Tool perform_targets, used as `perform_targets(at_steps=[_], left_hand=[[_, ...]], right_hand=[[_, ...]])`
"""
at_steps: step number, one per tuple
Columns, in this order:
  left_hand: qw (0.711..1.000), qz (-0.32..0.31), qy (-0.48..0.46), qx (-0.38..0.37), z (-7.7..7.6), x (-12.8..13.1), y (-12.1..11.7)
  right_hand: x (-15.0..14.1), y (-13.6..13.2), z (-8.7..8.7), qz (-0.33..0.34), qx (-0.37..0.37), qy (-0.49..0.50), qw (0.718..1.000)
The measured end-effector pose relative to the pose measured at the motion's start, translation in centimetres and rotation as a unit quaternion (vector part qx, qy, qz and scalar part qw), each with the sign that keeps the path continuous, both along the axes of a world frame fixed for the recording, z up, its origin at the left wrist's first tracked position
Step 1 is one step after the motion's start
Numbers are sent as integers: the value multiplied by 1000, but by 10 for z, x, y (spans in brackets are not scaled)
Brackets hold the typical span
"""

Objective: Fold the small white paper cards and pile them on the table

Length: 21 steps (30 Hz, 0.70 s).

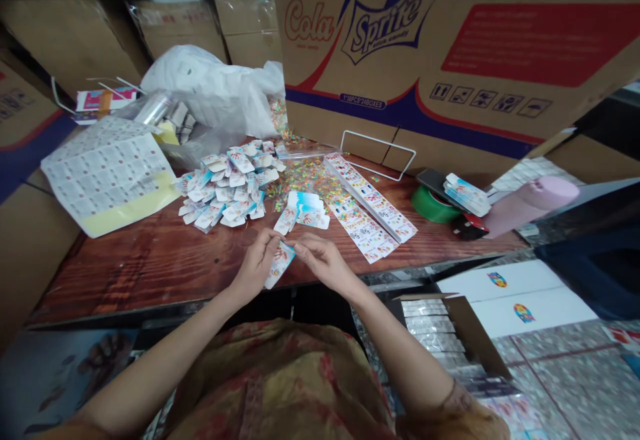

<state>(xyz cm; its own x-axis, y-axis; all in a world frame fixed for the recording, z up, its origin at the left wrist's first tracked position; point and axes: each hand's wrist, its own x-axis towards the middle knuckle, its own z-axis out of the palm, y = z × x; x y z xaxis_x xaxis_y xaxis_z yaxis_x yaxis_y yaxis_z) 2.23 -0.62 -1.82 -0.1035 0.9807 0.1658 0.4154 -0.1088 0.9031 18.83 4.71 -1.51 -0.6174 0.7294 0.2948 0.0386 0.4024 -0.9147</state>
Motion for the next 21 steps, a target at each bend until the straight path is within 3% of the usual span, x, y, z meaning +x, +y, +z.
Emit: perform_targets(at_steps=[1, 3, 6, 9, 11, 14, 16, 19, 21], left_hand=[[1000, 17, -1, -9, -2, -3, 4], [998, 54, -2, -12, 0, -12, 17], [994, 98, 41, 35, 18, -37, 49], [969, 158, 160, 103, 47, -71, 90], [946, 187, 238, 118, 64, -92, 114], [907, 244, 327, 105, 75, -105, 128], [894, 245, 356, 116, 70, -95, 121], [928, 137, 328, 115, 46, -58, 92], [965, 63, 250, 48, 25, -28, 70]], right_hand=[[-1, 8, -6, -19, 19, -20, 999], [-3, 26, -19, -122, 85, -78, 986], [-6, 55, -36, -276, 197, -244, 909], [-10, 72, -46, -298, 233, -381, 843], [-11, 76, -49, -285, 241, -412, 831], [-9, 76, -50, -292, 230, -362, 855], [-5, 75, -50, -308, 190, -278, 890], [-1, 72, -49, -320, 57, -107, 940], [-3, 66, -47, -303, -64, 22, 951]])
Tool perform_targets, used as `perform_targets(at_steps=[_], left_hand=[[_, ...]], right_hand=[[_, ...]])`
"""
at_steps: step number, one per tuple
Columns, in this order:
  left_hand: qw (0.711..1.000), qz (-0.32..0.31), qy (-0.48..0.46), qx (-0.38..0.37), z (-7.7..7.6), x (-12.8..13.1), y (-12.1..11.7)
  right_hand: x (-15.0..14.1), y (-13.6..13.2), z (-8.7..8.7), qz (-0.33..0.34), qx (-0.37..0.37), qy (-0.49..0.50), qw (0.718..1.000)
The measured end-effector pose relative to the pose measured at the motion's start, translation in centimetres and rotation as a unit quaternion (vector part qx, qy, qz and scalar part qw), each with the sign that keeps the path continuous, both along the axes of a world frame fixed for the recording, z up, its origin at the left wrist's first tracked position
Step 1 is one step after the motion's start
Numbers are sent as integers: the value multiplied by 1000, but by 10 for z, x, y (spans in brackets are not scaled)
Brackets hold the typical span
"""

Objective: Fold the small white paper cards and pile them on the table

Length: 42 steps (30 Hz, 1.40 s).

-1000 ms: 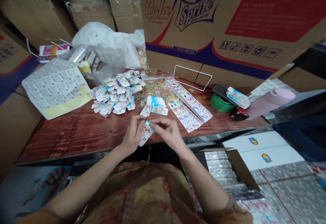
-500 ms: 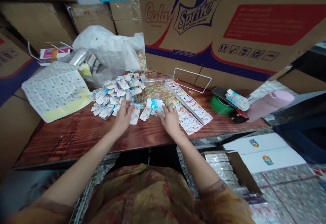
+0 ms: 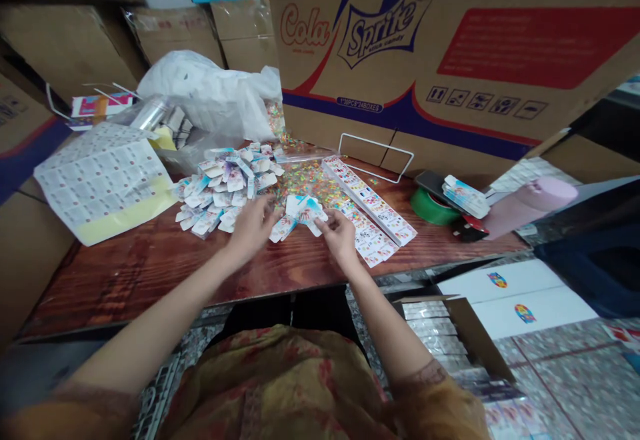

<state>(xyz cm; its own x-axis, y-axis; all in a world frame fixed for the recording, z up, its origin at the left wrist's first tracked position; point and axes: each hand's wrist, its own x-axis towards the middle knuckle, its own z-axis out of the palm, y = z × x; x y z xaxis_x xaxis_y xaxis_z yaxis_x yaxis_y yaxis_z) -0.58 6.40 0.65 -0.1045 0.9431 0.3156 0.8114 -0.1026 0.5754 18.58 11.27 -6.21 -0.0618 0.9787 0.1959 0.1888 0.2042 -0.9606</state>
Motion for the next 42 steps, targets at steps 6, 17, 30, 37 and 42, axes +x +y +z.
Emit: perform_targets(at_steps=[6, 17, 30, 37, 42], left_hand=[[948, -69, -295, -98, -40, 45, -26], [959, -152, -212, -111, -17, 33, -50], [929, -229, -264, -119, -15, 27, -51], [878, -224, -326, -268, -19, 36, -46], [945, -157, -218, -188, -22, 34, -47]], right_hand=[[-14, -41, 14, 84, -58, 120, 988], [-9, -56, 44, 10, 304, -249, 919], [-6, -61, 52, 75, 260, -97, 958], [-8, -76, 55, 127, 315, -178, 923], [-9, -81, 53, 128, 301, -242, 914]])
